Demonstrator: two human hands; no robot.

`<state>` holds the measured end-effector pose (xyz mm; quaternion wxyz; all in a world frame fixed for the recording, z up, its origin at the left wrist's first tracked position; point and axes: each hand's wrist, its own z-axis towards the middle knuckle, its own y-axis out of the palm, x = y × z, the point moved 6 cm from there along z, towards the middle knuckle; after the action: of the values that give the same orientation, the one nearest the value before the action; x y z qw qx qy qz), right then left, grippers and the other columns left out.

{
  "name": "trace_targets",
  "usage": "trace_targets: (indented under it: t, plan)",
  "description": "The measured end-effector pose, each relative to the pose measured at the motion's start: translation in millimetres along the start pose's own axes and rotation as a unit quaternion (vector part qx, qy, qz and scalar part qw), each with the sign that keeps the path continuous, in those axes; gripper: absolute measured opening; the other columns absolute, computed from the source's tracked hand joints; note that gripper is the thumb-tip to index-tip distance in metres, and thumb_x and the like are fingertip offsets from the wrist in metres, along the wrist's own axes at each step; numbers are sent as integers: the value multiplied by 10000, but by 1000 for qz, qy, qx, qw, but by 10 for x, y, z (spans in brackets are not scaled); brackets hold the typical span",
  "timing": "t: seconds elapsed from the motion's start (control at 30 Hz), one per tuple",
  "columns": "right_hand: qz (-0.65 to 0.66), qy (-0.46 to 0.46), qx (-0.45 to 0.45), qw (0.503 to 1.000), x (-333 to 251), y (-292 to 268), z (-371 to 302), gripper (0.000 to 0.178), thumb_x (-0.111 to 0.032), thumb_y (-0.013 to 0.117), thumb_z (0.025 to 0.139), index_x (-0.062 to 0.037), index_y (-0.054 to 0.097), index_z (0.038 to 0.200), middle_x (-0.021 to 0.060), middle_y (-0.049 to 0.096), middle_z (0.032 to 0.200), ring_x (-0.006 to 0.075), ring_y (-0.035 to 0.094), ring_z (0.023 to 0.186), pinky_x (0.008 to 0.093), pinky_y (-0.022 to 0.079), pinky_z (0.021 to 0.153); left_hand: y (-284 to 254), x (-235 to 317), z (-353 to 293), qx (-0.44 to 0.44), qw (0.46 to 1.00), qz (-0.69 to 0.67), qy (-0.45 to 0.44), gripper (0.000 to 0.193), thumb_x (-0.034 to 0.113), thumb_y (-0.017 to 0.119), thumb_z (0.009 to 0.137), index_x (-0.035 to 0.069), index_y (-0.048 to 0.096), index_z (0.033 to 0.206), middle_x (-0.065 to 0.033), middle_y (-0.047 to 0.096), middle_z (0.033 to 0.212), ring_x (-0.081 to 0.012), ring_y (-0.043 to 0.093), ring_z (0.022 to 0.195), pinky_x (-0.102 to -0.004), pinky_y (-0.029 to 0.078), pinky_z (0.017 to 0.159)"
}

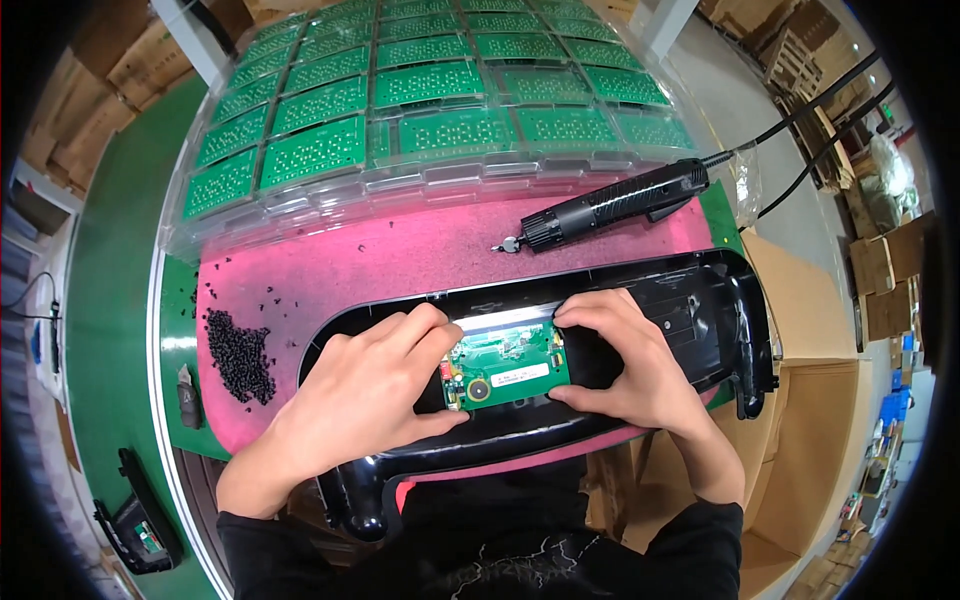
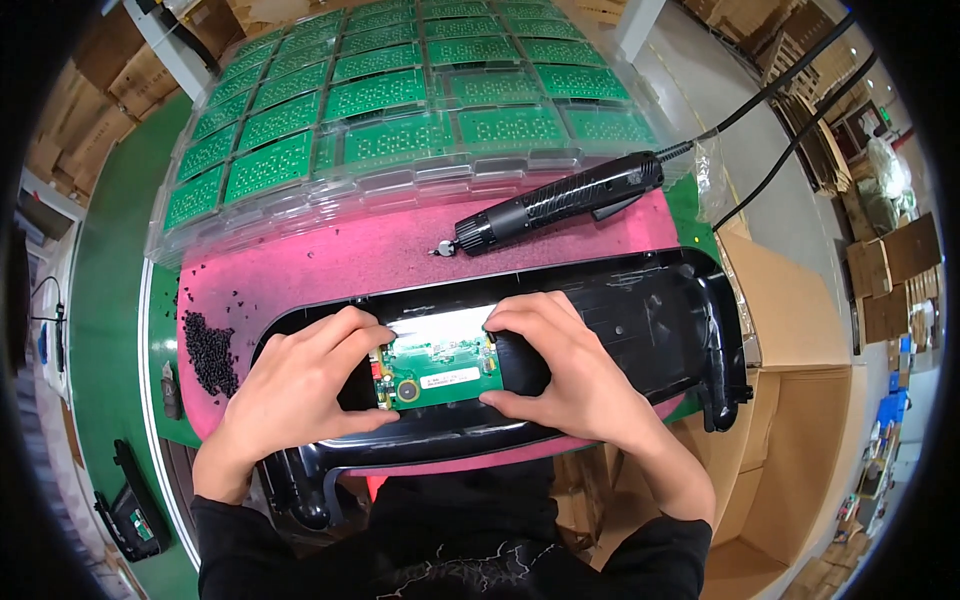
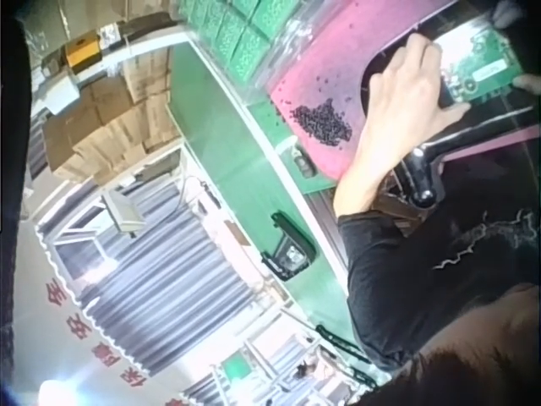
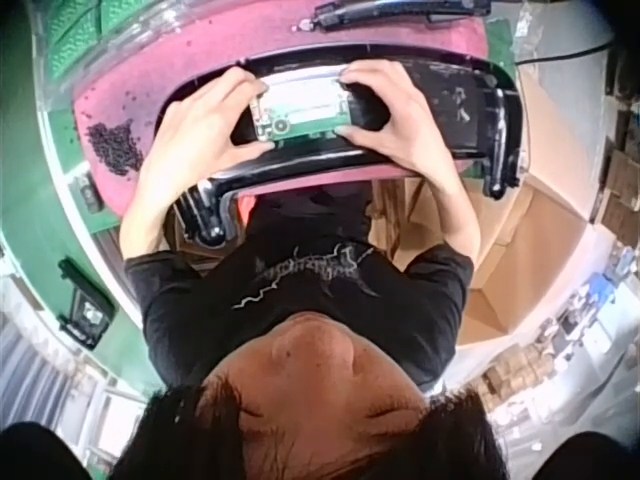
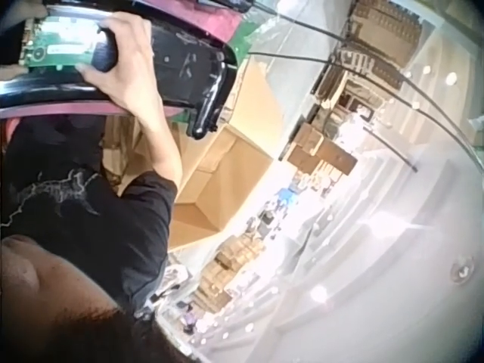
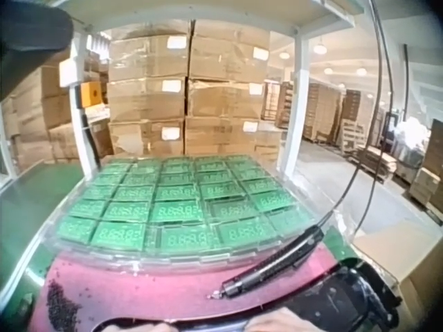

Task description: Assembling circuit boards into plastic housings using an electric screwdriver.

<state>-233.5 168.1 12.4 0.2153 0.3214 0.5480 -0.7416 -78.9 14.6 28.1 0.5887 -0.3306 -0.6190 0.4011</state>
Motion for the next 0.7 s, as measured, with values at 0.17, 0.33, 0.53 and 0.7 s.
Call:
trace_targets:
  t: [0.17, 0.33, 0.53, 0.7]
  plan:
    - [6, -2, -7, 1000, -9, 9, -14, 636, -94, 894, 631, -55, 604, 1196, 134, 604, 1204, 344, 570, 1105, 413, 474, 965, -1, 21, -30, -1, 1000, 2, -3, 615, 294, 872, 673, 59, 597, 1171, -43, 580, 1089, -243, 670, 935, -361, 537, 631]
    - [-10, -10, -16, 1000, -20, 19, -16, 620, -110, 892, 647, -48, 597, 1189, 139, 594, 1207, 349, 559, 1102, 417, 476, 955, 10, 7, -34, 0, 1000, 16, -1, 619, 295, 872, 679, 60, 596, 1182, -38, 573, 1102, -228, 668, 950, -355, 535, 620]
    - [-33, 10, -20, 999, -55, 24, -3, 608, -109, 886, 639, -29, 606, 1172, 128, 608, 1194, 337, 564, 1116, 413, 467, 977, 34, -12, -83, -2, 1000, 11, 25, 644, 309, 861, 704, 27, 574, 1207, -59, 553, 1137, -227, 637, 1027, -363, 568, 656]
    - [-32, 49, -26, 998, -132, 2, -3, 708, -112, 881, 646, -28, 540, 1261, 148, 596, 1197, 313, 576, 1120, 416, 452, 998, -14, -10, -123, 8, 998, 12, 55, 599, 365, 811, 773, -37, 551, 1133, -124, 547, 1100, -292, 633, 980, -388, 584, 662]
